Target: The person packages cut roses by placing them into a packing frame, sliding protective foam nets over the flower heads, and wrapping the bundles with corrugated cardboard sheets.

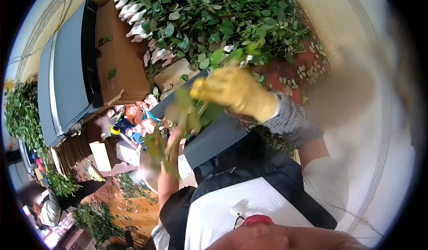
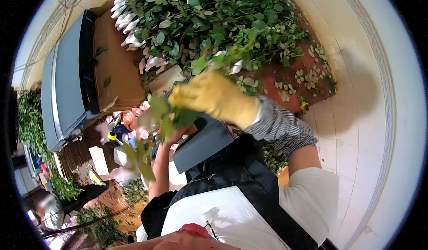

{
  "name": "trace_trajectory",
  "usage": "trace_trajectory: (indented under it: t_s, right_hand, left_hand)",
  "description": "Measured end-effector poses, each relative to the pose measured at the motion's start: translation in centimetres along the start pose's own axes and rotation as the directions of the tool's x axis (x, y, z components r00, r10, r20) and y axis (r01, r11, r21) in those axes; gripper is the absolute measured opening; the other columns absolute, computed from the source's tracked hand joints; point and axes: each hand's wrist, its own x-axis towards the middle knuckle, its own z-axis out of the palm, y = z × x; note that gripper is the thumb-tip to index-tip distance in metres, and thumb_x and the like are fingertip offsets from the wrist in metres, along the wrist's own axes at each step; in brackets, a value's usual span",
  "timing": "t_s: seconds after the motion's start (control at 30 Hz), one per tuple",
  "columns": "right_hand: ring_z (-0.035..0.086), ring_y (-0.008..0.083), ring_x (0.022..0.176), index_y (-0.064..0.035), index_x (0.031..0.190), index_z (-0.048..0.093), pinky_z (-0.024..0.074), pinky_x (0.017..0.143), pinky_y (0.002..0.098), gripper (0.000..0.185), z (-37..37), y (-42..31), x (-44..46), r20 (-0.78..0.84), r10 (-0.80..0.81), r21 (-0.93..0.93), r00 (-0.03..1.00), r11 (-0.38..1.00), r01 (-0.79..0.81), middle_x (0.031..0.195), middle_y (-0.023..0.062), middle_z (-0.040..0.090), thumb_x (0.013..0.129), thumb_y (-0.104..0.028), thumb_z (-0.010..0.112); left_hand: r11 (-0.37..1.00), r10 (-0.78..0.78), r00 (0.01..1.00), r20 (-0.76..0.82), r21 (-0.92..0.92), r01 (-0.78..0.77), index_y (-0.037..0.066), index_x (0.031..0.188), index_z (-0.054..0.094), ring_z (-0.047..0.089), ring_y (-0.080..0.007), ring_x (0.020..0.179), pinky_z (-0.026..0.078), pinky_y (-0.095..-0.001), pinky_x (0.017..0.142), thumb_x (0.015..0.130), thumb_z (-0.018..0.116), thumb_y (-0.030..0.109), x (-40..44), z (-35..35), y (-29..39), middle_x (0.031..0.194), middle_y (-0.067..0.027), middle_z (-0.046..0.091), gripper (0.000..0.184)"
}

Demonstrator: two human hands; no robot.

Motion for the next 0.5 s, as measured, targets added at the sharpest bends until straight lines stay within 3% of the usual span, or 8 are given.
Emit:
trace_trajectory:
  t_s: [0.07, 0.1, 0.17, 0.33, 0.37, 0.43, 0.47, 0.5]
  right_hand:
    - [0.069, 0.0231, 0.085, -0.0155, 0.128, 0.063, 0.0554, 0.072, 0.0383, 0.039, 0.4, -1.7, 0.4, 0.134, -0.010, 0.040, 0.991, 0.999, 0.004, 0.109, 0.0062, 0.070, 0.090, -0.013, 0.054]
    - [0.068, 0.0227, 0.083, -0.0157, 0.126, 0.064, 0.0544, 0.071, 0.0384, 0.040, 0.2, -2.1, 0.4, 0.254, 0.031, -0.017, 0.967, 0.999, -0.028, 0.107, 0.0062, 0.071, 0.088, -0.011, 0.055]
    - [0.067, 0.0228, 0.084, -0.0165, 0.123, 0.066, 0.0529, 0.073, 0.0404, 0.042, 2.7, 0.0, -3.0, 0.281, 0.196, -0.098, 0.939, 0.980, -0.175, 0.104, 0.0053, 0.071, 0.082, -0.008, 0.060]
    - [0.064, 0.0335, 0.086, -0.0107, 0.099, 0.071, 0.0501, 0.076, 0.0464, 0.035, 4.7, 3.7, -13.0, 0.493, 0.356, 0.147, 0.794, 0.865, -0.480, 0.089, 0.0100, 0.068, 0.066, 0.000, 0.074]
    - [0.063, 0.0352, 0.086, -0.0088, 0.095, 0.070, 0.0494, 0.076, 0.0479, 0.032, 6.1, 3.8, -14.3, 0.495, 0.371, 0.209, 0.786, 0.827, -0.522, 0.086, 0.0113, 0.066, 0.064, 0.000, 0.075]
    - [0.062, 0.0366, 0.084, -0.0056, 0.087, 0.065, 0.0487, 0.074, 0.0494, 0.021, 8.4, 3.6, -15.3, 0.544, 0.383, 0.082, 0.747, 0.861, -0.502, 0.080, 0.0133, 0.062, 0.067, -0.001, 0.071]
    - [0.062, 0.0370, 0.083, -0.0047, 0.084, 0.063, 0.0488, 0.072, 0.0495, 0.017, 9.9, 3.6, -16.0, 0.483, 0.401, 0.038, 0.778, 0.879, -0.476, 0.079, 0.0137, 0.061, 0.068, -0.002, 0.069]
    - [0.062, 0.0374, 0.082, -0.0038, 0.081, 0.060, 0.0489, 0.071, 0.0497, 0.014, 11.5, 3.4, -16.9, 0.418, 0.418, -0.006, 0.807, 0.889, -0.457, 0.078, 0.0142, 0.061, 0.070, -0.004, 0.068]
  left_hand:
    - [1.000, 0.003, 1.000, 0.004, 0.029, -0.003, 0.001, 0.124, 0.059, 0.062, -0.0206, 0.096, 0.051, -0.0356, 0.086, 0.102, 0.056, 0.024, 0.1, -0.3, -0.4, 0.106, -0.0154, 0.067, 0.032]
    - [0.999, -0.004, 1.000, 0.008, 0.032, 0.003, 0.001, 0.124, 0.059, 0.063, -0.0202, 0.096, 0.051, -0.0355, 0.086, 0.101, 0.056, 0.023, 0.0, -0.4, -0.4, 0.106, -0.0150, 0.067, 0.032]
    - [0.999, -0.043, 0.999, 0.022, 0.020, 0.043, 0.000, 0.125, 0.059, 0.064, -0.0195, 0.095, 0.052, -0.0355, 0.085, 0.101, 0.057, 0.023, 0.0, -0.9, 0.4, 0.106, -0.0143, 0.068, 0.033]
    - [0.922, -0.349, 0.919, 0.185, -0.106, 0.372, -0.001, 0.125, 0.060, 0.066, -0.0177, 0.093, 0.053, -0.0354, 0.084, 0.100, 0.058, 0.023, 0.5, -2.3, 2.2, 0.106, -0.0123, 0.070, 0.035]
    - [0.963, -0.129, 0.991, -0.036, -0.245, 0.116, -0.002, 0.129, 0.058, 0.069, -0.0180, 0.095, 0.055, -0.0336, 0.085, 0.100, 0.057, 0.024, -0.2, -2.2, 4.2, 0.114, -0.0141, 0.070, 0.039]
    - [0.881, -0.268, 0.952, 0.149, -0.363, 0.304, -0.004, 0.129, 0.058, 0.069, -0.0232, 0.102, 0.054, -0.0326, 0.092, 0.101, 0.057, 0.027, 0.5, -1.9, -2.0, 0.116, -0.0140, 0.070, 0.042]
    - [0.778, -0.424, 0.857, 0.293, -0.367, 0.510, -0.002, 0.135, 0.056, 0.065, -0.0236, 0.115, 0.051, -0.0319, 0.098, 0.103, 0.054, 0.038, 0.3, -3.6, 4.3, 0.124, -0.0132, 0.067, 0.051]
    - [0.780, -0.429, 0.854, 0.295, -0.356, 0.515, -0.002, 0.135, 0.056, 0.065, -0.0236, 0.115, 0.051, -0.0319, 0.098, 0.103, 0.054, 0.038, 0.1, -3.2, 5.4, 0.124, -0.0132, 0.067, 0.051]
